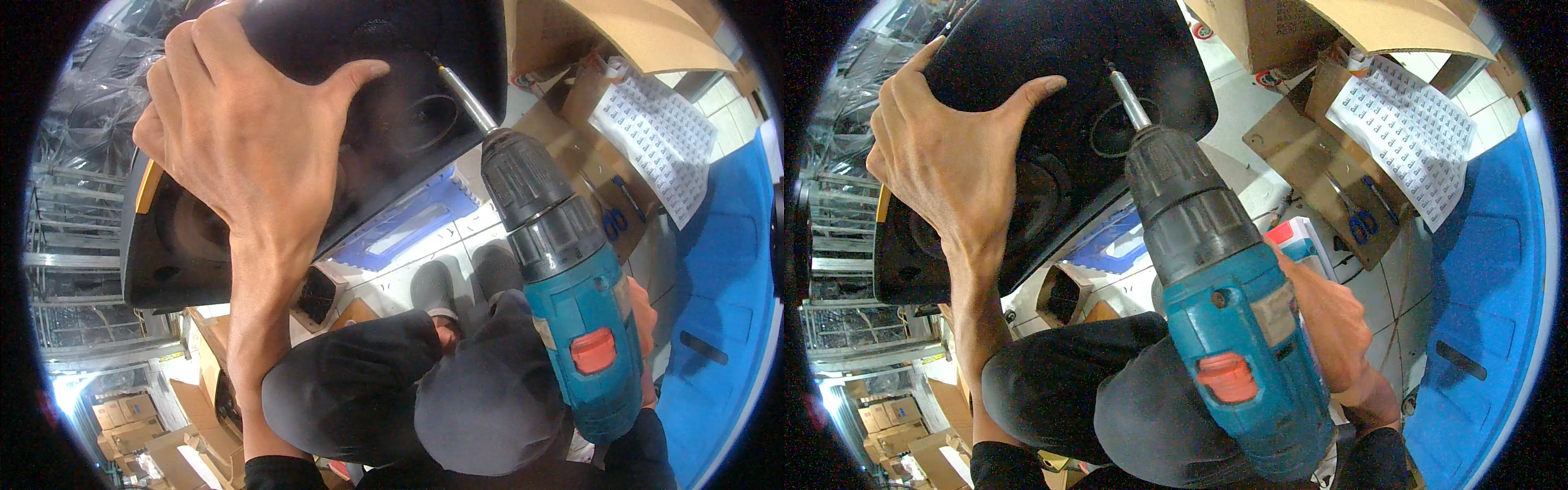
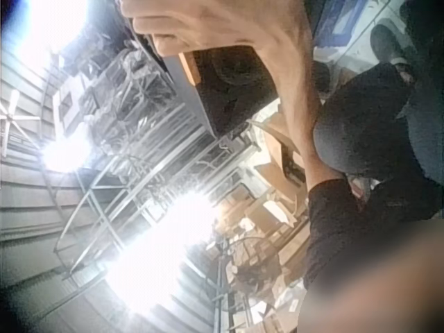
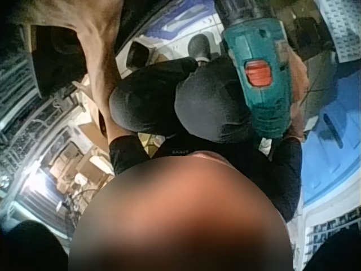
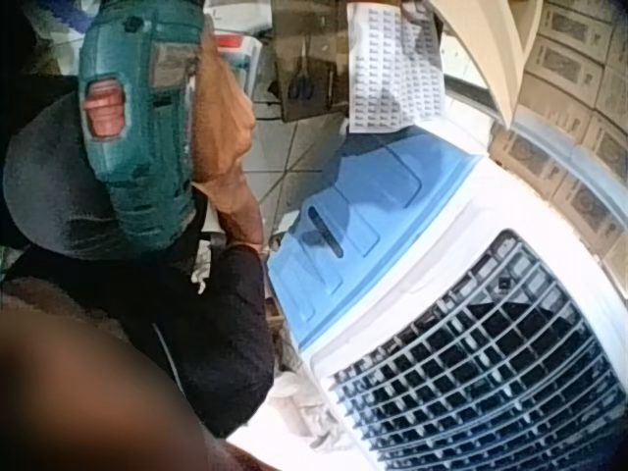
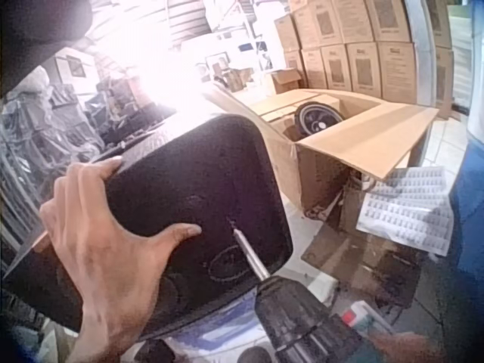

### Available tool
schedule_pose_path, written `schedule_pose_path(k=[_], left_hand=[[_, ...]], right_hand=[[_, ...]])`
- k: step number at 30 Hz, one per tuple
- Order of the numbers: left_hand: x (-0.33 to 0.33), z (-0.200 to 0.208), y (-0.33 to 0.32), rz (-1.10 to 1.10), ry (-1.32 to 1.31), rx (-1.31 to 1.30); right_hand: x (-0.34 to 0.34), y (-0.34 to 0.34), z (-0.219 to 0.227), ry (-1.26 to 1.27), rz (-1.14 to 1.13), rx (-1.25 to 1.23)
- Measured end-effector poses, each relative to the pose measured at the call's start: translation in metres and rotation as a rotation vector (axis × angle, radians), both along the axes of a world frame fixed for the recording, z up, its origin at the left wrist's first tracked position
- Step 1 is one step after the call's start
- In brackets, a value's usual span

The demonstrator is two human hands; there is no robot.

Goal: The person installs a small speaker into a large speaker enclosure, secures it with screws using a power drill, and applies a label to the enclosure. The person handles the speaker, screws, and label throughout the process.

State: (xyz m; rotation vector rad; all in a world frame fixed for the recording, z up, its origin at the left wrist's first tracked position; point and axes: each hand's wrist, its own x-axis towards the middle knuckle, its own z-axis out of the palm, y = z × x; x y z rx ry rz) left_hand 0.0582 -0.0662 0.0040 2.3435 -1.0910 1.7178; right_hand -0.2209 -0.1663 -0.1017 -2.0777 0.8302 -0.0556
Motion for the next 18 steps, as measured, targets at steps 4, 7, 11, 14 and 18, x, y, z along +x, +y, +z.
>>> schedule_pose_path(k=[4,7,11,14,18], left_hand=[[-0.0001,-0.0006,0.0001,0.005,-0.019,0.003],[0.0008,-0.0004,0.0003,-0.001,-0.03,0.008],[-0.0002,-0.0001,0.0005,0.002,-0.011,0.009],[-0.0055,-0.0004,0.0032,0.011,-0.008,0.013],[-0.0081,-0.0009,0.0031,0.006,-0.004,0.009]], right_hand=[[0.0004,-0.0004,-0.0004,-0.001,0.0,-0.002],[0.0009,-0.0008,-0.0007,0.0,0.002,-0.002],[0.0007,-0.0005,-0.0013,-0.004,0.0,-0.003],[-0.0016,0.0003,-0.0016,-0.005,0.005,0.0],[-0.0034,0.0002,-0.0025,-0.006,0.005,-0.002]])
